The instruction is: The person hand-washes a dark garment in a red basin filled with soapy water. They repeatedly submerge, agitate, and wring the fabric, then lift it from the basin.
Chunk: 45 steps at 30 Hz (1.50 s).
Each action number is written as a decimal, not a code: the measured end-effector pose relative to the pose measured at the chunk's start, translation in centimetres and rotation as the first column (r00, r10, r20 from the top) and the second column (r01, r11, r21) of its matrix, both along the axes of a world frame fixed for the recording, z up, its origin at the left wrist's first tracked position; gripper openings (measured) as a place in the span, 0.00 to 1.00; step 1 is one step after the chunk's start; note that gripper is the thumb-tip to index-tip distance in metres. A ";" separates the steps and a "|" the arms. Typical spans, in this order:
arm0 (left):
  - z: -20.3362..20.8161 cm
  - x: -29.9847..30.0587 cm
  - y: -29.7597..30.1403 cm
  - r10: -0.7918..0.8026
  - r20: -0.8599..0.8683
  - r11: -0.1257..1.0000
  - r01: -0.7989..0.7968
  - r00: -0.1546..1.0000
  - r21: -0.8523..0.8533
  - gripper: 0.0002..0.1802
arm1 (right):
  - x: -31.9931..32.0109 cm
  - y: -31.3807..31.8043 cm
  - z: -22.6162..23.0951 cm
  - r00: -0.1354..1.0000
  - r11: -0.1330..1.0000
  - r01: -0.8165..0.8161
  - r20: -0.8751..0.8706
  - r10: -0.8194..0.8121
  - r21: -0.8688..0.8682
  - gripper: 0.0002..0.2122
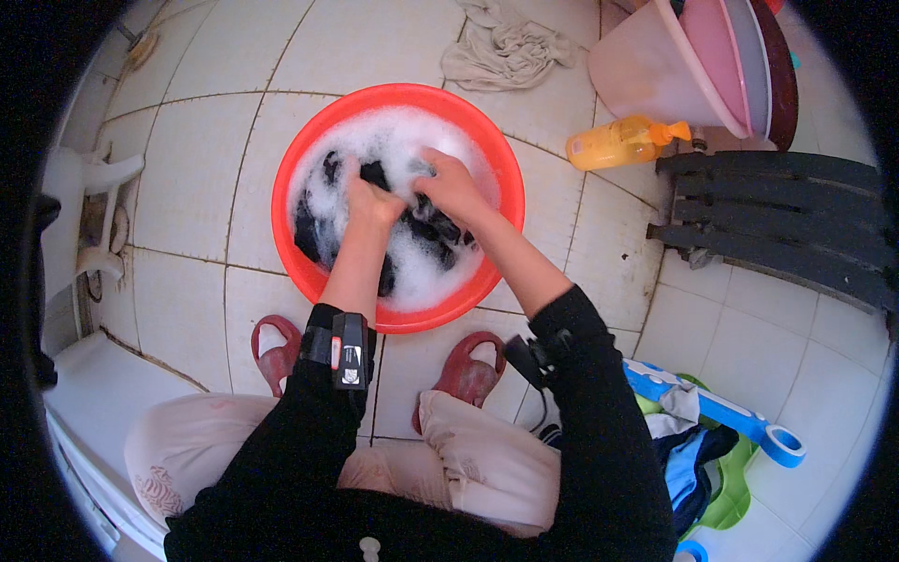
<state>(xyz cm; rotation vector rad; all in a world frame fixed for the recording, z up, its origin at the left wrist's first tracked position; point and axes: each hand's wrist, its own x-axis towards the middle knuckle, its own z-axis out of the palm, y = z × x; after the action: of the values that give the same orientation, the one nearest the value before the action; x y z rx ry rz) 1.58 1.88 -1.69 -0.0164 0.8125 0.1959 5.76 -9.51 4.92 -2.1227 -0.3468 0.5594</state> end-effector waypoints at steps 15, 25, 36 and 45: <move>0.0 -1.5 -0.7 -0.291 0.387 0.957 0.277 0.875 0.093 0.15 | -6.0 2.0 5.8 0.903 0.968 -0.196 0.357 0.240 -0.154 0.11; -0.2 -0.1 -0.8 -0.054 -0.070 0.998 0.056 0.996 0.028 0.19 | -0.3 -2.1 -0.9 0.871 0.957 -0.035 0.461 0.171 -0.289 0.11; -0.2 0.0 -0.4 -0.100 -0.040 0.995 0.101 0.994 0.025 0.30 | 0.1 -0.6 1.2 0.989 0.984 -0.147 -0.009 0.149 0.098 0.17; 0.5 -1.6 -2.7 -0.134 0.172 0.989 0.121 0.976 0.081 0.19 | -2.2 2.8 2.5 0.896 0.949 -0.123 0.378 0.232 -0.290 0.17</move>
<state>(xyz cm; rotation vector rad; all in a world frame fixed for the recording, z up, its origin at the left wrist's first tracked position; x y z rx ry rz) -0.04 -0.84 -1.16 0.0837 0.6259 0.0999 3.60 -6.74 7.45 -2.4789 -0.7466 0.2657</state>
